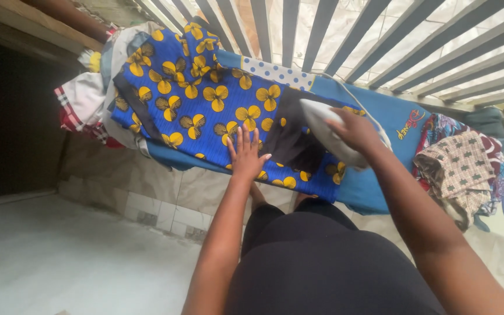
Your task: The person irons a blue and yellow patterned cloth on an ironing board.
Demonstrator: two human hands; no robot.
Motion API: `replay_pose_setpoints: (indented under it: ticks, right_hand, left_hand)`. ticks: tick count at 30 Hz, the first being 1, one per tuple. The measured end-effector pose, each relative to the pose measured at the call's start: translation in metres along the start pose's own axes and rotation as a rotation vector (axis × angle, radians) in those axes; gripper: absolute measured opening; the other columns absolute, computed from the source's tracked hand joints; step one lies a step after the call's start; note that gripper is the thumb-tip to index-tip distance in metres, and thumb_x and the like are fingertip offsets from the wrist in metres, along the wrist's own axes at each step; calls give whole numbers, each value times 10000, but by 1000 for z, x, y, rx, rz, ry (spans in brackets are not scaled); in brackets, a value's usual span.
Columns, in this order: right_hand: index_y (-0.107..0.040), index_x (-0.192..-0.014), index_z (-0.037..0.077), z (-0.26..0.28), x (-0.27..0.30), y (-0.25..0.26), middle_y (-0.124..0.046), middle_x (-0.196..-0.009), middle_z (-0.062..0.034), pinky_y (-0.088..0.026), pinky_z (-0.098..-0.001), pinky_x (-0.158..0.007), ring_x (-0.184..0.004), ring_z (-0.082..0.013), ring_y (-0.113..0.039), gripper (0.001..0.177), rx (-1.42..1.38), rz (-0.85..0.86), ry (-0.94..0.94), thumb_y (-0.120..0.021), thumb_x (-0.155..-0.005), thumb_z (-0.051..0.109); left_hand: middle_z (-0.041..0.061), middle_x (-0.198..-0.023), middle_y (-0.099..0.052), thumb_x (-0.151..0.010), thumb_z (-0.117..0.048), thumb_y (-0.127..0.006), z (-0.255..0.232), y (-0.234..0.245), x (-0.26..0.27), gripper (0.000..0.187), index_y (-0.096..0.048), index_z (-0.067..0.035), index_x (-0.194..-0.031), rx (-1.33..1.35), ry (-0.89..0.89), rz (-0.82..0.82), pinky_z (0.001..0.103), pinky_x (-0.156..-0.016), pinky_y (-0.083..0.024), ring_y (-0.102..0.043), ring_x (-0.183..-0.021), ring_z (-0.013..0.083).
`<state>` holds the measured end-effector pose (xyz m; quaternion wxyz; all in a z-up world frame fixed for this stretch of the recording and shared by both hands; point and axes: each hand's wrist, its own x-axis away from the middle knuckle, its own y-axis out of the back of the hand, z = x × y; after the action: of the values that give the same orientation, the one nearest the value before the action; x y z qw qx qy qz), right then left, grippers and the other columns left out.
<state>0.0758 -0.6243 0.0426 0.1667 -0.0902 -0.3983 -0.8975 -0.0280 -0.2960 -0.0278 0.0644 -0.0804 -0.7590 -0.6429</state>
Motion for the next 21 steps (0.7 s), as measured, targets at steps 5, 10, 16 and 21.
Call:
replay_pose_setpoints:
  ticks: [5,10,16,21]
  right_hand:
    - [-611,-1433,239,41,-58,-23,-738,-1061,-213,-538,-518,-849,-972,-410,-704,527,227,64,151,-595,-982,511]
    - [-637,-1374,349,60,-97,-35,-741,-949,-188,-554,-532,-735,-861,-425,-705,444,335,106,251,-587,-968,520]
    - [-624,-1401,337,67,-107,-42,-746,-969,-170,-558,-516,-772,-913,-406,-709,462,310,12,159,-563,-999,556]
    - [-589,-1429,273,24,-110,-39,-760,-1023,-152,-551,-503,-844,-993,-378,-714,531,255,7,50,-530,-1000,581]
  left_hand:
    - [185,-1712,1,-875,-579,-686,-1,2,-1,1011,-177,-163,-1642,-9,14,23,670,-1218,16,34,-1588,342]
    - [185,-1717,16,-883,-585,-680,1,-7,-3,1023,-152,-160,-1648,-15,16,26,676,-1216,23,48,-1590,344]
    - [176,-1718,12,-875,-581,-685,0,-3,-3,1029,-147,-171,-1650,-4,9,-2,671,-1218,13,32,-1588,338]
    - [169,-1720,-6,-867,-584,-689,0,-2,-2,1025,-162,-179,-1647,0,11,-4,665,-1225,6,17,-1593,334]
